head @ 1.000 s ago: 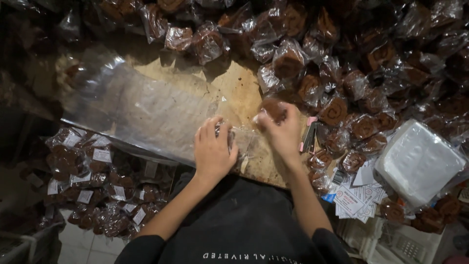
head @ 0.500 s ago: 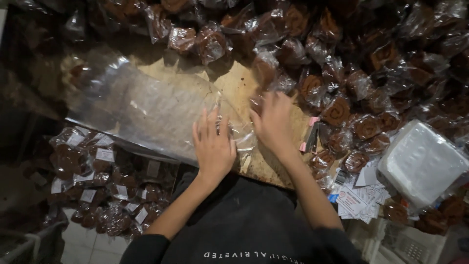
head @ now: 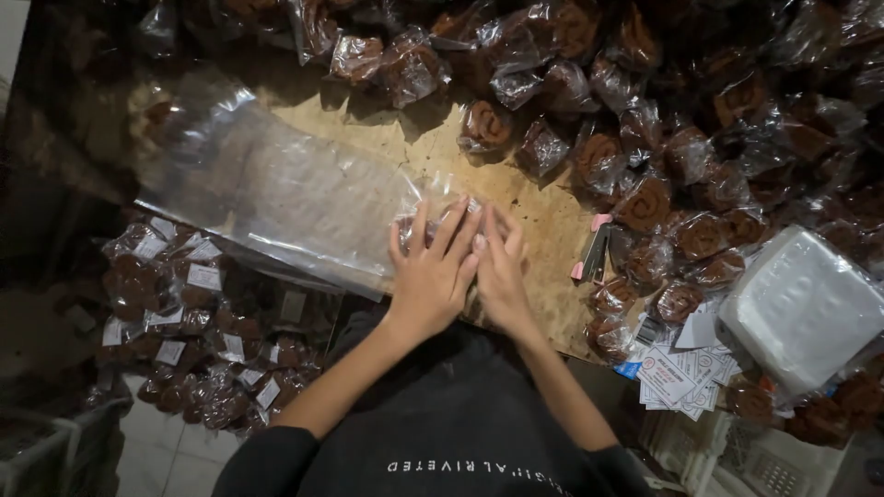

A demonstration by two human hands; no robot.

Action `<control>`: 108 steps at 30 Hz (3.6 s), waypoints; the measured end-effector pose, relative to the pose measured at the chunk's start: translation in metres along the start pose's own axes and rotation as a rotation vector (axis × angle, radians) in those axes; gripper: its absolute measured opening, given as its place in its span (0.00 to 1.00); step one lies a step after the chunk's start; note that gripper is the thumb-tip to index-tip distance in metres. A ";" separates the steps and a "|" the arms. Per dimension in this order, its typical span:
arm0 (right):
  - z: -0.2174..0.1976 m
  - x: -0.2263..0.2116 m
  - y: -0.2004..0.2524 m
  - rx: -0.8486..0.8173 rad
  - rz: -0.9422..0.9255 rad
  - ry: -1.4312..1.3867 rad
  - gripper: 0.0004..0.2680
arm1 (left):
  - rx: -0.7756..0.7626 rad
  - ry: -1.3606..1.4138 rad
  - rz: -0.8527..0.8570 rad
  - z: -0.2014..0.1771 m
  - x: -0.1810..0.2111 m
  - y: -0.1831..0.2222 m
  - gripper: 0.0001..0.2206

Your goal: The person puts several wrapped bread rolls into a large plastic bag and attaches a label by hand.

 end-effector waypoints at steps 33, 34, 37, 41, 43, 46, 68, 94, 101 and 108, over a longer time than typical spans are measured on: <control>-0.051 -0.060 -0.037 0.024 -0.279 0.095 0.12 | -0.137 -0.092 -0.065 -0.017 -0.067 -0.036 0.21; -0.047 -0.039 -0.072 0.029 -0.277 0.099 0.12 | -0.137 -0.089 -0.059 -0.019 -0.061 -0.033 0.21; -0.047 -0.034 -0.133 0.439 -0.333 0.849 0.16 | -0.213 -0.093 -0.050 -0.023 -0.057 -0.034 0.21; -0.038 -0.008 -0.141 0.272 -0.188 0.720 0.25 | -0.193 -0.116 -0.064 -0.019 -0.060 -0.038 0.21; -0.051 0.002 -0.129 0.216 -0.179 0.631 0.25 | -0.186 -0.117 -0.065 -0.014 -0.060 -0.033 0.21; -0.094 -0.015 -0.119 0.231 -0.114 0.672 0.23 | -0.208 -0.108 -0.082 -0.017 -0.065 -0.043 0.22; -0.048 0.030 0.028 -0.136 -0.087 0.735 0.20 | 0.253 -0.105 0.024 0.004 -0.039 0.021 0.35; 0.005 0.026 0.008 0.341 0.242 -0.082 0.23 | 0.478 0.269 0.135 -0.014 -0.007 0.049 0.14; 0.006 0.003 0.013 0.155 -0.378 0.478 0.22 | -0.108 0.101 -0.338 0.022 -0.040 0.033 0.19; 0.022 0.020 0.002 0.134 -0.415 0.813 0.23 | -0.200 -0.127 -0.209 0.012 -0.027 0.016 0.16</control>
Point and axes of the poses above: each hand's wrist, its own y-axis away from the middle knuckle, its own z-axis out of the palm, x = y × z, the point moved 10 cm from there along -y, towards the middle knuckle, and after that the axes turned 9 degrees about -x, right-handed, at the moved point
